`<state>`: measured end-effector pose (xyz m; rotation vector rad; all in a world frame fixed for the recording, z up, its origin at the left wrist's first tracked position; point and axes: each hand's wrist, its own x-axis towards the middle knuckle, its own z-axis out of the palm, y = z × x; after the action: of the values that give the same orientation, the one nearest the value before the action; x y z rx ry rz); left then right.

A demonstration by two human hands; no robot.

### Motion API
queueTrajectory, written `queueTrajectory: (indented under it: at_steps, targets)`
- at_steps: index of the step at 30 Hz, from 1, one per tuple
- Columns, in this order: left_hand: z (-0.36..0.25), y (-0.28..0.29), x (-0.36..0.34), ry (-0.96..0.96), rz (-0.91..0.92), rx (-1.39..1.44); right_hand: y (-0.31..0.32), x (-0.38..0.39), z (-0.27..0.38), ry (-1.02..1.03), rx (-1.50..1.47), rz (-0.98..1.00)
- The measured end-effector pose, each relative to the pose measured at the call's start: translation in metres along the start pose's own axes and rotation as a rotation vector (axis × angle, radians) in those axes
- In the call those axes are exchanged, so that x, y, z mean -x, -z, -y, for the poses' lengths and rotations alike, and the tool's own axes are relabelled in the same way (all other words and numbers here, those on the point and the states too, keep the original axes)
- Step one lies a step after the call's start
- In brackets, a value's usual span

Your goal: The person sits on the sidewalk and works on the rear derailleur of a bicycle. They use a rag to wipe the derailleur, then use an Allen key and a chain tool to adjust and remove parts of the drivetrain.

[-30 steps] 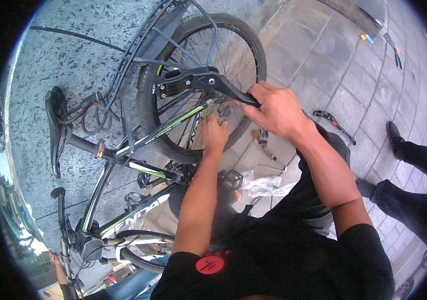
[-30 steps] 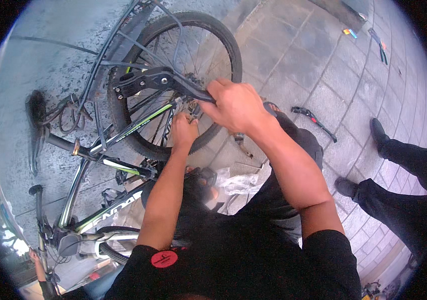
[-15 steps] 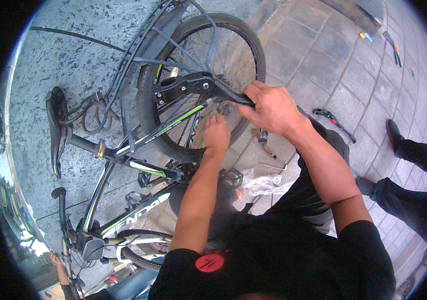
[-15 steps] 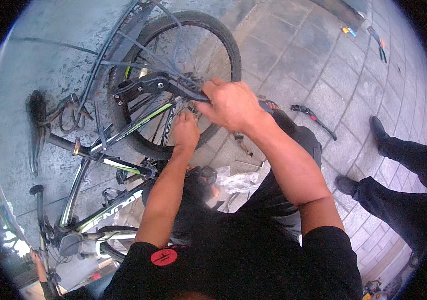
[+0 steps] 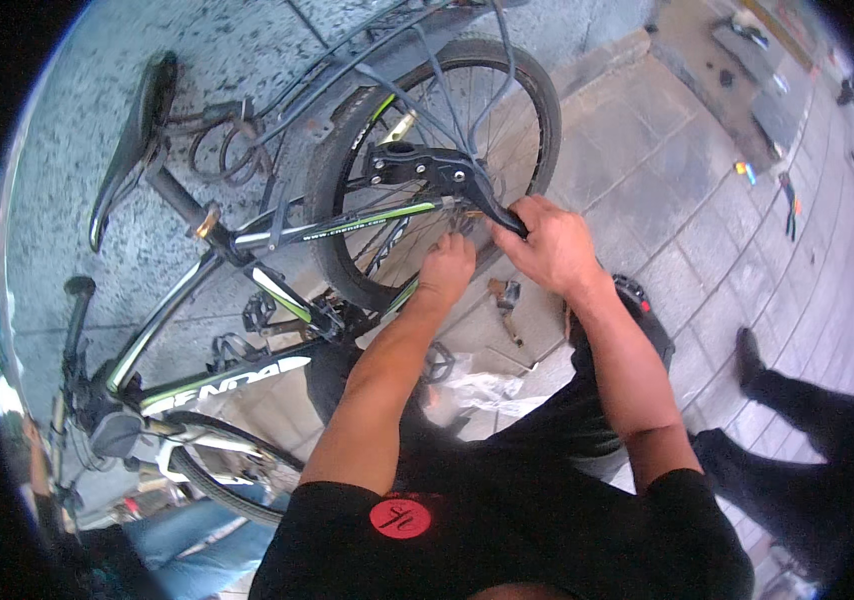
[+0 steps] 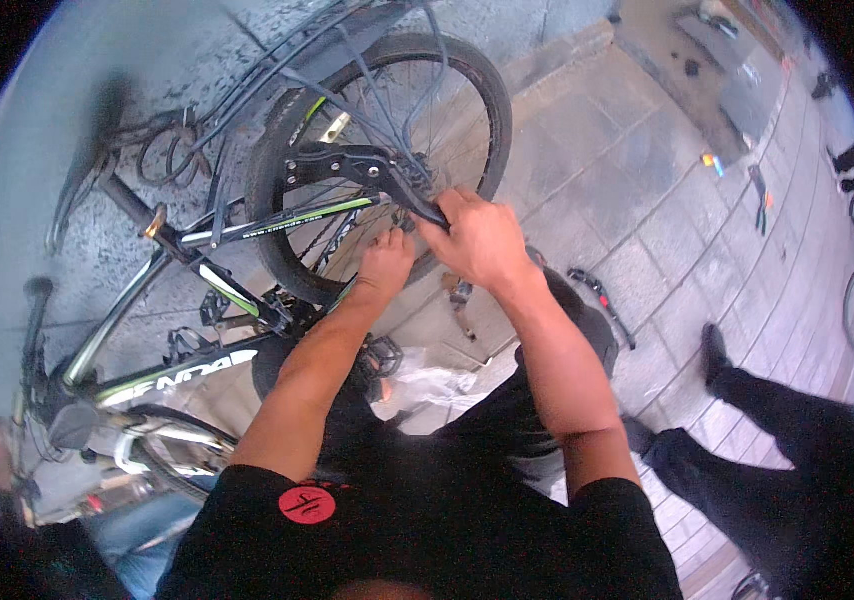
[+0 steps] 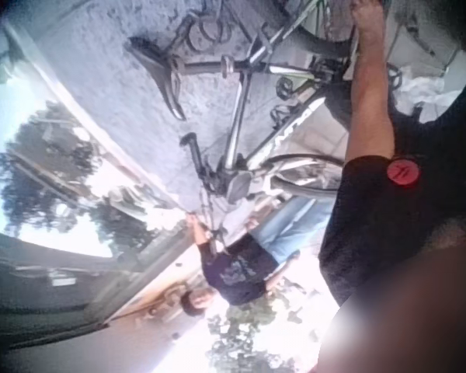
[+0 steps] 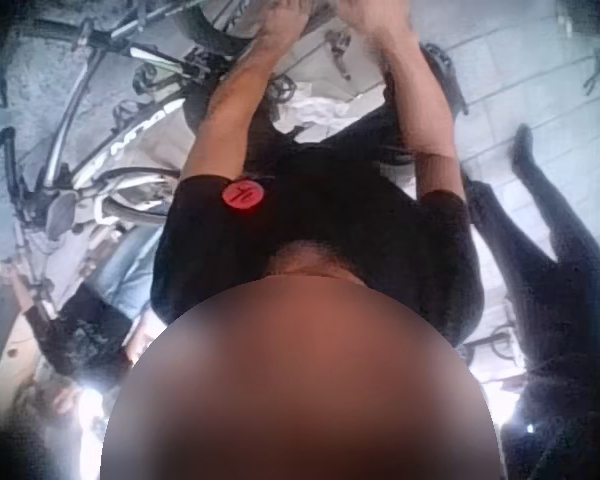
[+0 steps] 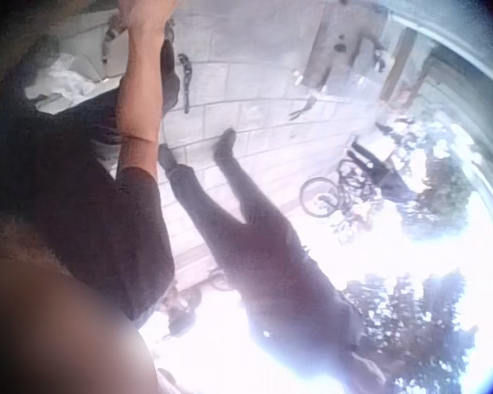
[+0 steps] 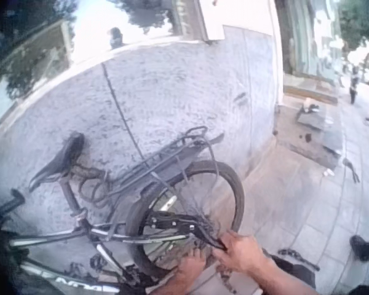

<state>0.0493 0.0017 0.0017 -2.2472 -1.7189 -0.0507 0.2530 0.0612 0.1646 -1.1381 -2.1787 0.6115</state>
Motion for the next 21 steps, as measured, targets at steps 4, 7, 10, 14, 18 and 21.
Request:
queueTrajectory:
  at_steps: [4, 7, 10, 14, 18, 21]
  targets:
    - [-0.010, -0.010, 0.002, 0.059, 0.035, -0.036, -0.007, -0.003, 0.005, -0.001, 0.006, 0.032]
    - [-0.012, -0.008, 0.002, 0.143, 0.020, 0.030, -0.008, -0.005, 0.006, -0.006, 0.007, 0.048]
    - [-0.013, -0.001, 0.007, 0.303, -0.071, 0.201, -0.011, -0.003, 0.000, 0.007, 0.023, 0.030]
    - [-0.020, 0.014, 0.027, 0.770, -0.134, 0.793, -0.007, -0.001, 0.000, -0.011, 0.103, 0.074]
    - [-0.030, 0.009, 0.022, 1.638, 0.199, 1.906, -0.006, 0.001, 0.000, -0.026, 0.114, 0.076]
    - [-0.023, -0.019, 0.033, 1.791, 0.141, 2.311, -0.005, -0.001, 0.006, -0.016, 0.128, 0.100]
